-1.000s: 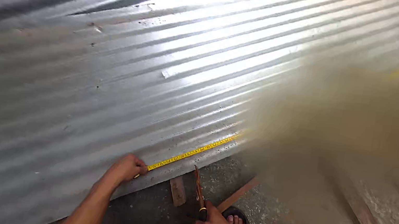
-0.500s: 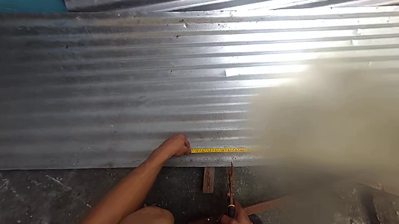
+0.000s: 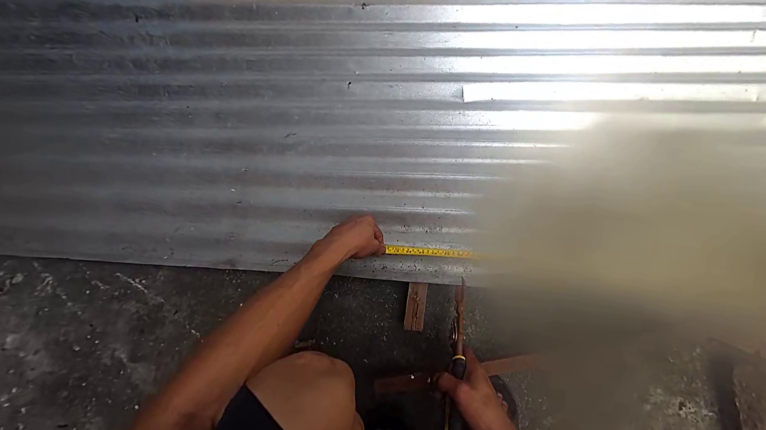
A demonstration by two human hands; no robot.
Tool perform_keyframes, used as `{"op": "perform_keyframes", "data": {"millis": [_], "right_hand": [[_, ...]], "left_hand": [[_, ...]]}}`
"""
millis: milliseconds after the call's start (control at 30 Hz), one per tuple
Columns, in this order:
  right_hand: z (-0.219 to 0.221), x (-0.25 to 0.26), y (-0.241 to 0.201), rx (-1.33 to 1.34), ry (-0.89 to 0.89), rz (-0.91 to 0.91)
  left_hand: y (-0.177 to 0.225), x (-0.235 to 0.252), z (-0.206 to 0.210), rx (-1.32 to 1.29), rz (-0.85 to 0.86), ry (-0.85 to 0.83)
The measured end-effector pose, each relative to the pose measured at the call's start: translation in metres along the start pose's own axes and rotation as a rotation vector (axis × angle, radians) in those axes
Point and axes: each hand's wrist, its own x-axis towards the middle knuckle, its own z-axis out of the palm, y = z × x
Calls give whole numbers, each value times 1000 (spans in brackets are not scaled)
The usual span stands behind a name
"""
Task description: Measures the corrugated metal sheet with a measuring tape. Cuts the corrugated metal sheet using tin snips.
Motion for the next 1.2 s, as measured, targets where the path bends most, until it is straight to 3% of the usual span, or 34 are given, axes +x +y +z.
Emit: {"op": "perform_keyframes", "data": {"millis": [567, 733, 1200], "right_hand": [[0, 2, 6, -29, 31, -10], [0, 2, 7, -27, 43, -7], [-3, 4, 6, -22, 55, -1]], "left_hand": [[-3, 2, 1, -13, 10, -22], [-4, 4, 7, -20, 18, 47], [5, -1, -6, -38, -17, -30]]}}
